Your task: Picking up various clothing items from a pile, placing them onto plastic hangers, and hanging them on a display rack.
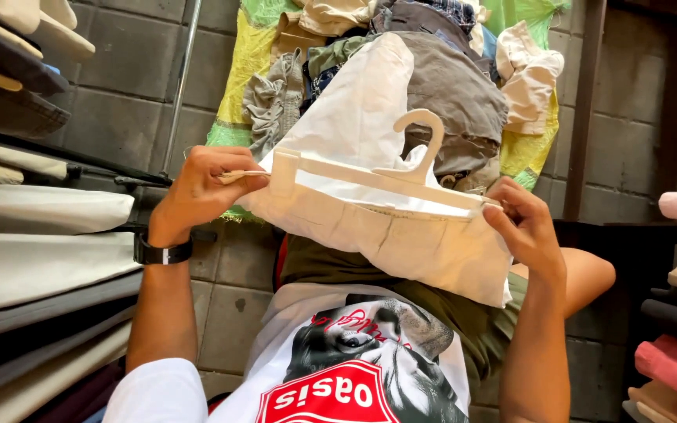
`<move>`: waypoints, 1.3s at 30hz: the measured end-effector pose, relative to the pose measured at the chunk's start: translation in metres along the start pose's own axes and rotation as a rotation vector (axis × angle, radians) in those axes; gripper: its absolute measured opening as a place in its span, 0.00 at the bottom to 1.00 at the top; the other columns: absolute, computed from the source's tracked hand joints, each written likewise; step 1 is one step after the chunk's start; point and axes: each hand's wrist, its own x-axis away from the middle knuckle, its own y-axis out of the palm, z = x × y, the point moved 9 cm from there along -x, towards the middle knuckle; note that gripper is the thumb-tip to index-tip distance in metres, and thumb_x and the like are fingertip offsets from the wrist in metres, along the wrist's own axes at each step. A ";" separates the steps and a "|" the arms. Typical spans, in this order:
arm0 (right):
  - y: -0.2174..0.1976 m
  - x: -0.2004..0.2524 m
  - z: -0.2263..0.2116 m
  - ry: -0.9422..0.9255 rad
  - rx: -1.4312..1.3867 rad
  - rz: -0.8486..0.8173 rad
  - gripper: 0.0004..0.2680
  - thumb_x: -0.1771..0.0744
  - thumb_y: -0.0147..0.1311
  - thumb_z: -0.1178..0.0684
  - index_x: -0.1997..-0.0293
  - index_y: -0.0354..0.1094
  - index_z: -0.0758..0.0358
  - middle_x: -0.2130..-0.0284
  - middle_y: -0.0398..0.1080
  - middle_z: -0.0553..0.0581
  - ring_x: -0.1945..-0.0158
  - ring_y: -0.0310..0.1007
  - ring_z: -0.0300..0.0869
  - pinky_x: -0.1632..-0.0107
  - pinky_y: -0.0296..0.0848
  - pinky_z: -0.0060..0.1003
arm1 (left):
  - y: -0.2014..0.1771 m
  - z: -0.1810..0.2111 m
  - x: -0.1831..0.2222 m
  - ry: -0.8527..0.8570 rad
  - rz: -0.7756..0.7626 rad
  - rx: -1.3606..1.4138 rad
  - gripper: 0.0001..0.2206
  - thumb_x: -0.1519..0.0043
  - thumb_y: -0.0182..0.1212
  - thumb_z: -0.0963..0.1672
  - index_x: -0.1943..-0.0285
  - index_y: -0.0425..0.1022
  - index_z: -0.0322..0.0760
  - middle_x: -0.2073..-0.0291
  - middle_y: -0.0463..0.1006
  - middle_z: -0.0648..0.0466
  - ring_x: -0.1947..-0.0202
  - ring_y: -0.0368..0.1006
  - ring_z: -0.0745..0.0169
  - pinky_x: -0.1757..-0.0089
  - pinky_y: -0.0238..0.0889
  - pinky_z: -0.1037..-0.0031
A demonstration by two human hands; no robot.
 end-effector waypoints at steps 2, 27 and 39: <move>-0.003 0.012 -0.034 -0.015 -0.051 -0.062 0.05 0.33 0.57 0.54 0.67 0.69 0.62 0.70 0.61 0.53 0.70 0.53 0.35 0.68 0.55 0.28 | -0.003 0.010 0.009 -0.014 0.065 0.020 0.03 0.38 0.69 0.38 0.65 0.82 0.34 0.73 0.75 0.54 0.72 0.65 0.66 0.66 0.60 0.75; 0.159 -0.001 -0.191 -0.266 0.184 -0.898 0.15 0.31 0.46 0.57 0.34 0.61 0.58 0.62 0.75 0.61 0.71 0.80 0.63 0.68 0.81 0.53 | 0.022 0.146 0.050 0.376 0.014 0.152 0.03 0.45 0.68 0.35 0.67 0.83 0.32 0.67 0.84 0.48 0.71 0.80 0.54 0.51 0.73 0.45; 0.151 0.026 -0.249 -0.963 0.327 -0.196 0.08 0.31 0.45 0.61 0.64 0.74 0.65 0.73 0.67 0.55 0.72 0.74 0.45 0.66 0.76 0.33 | 0.024 0.141 0.051 0.400 0.018 0.164 0.03 0.43 0.69 0.35 0.65 0.83 0.33 0.65 0.85 0.48 0.69 0.81 0.55 0.49 0.72 0.44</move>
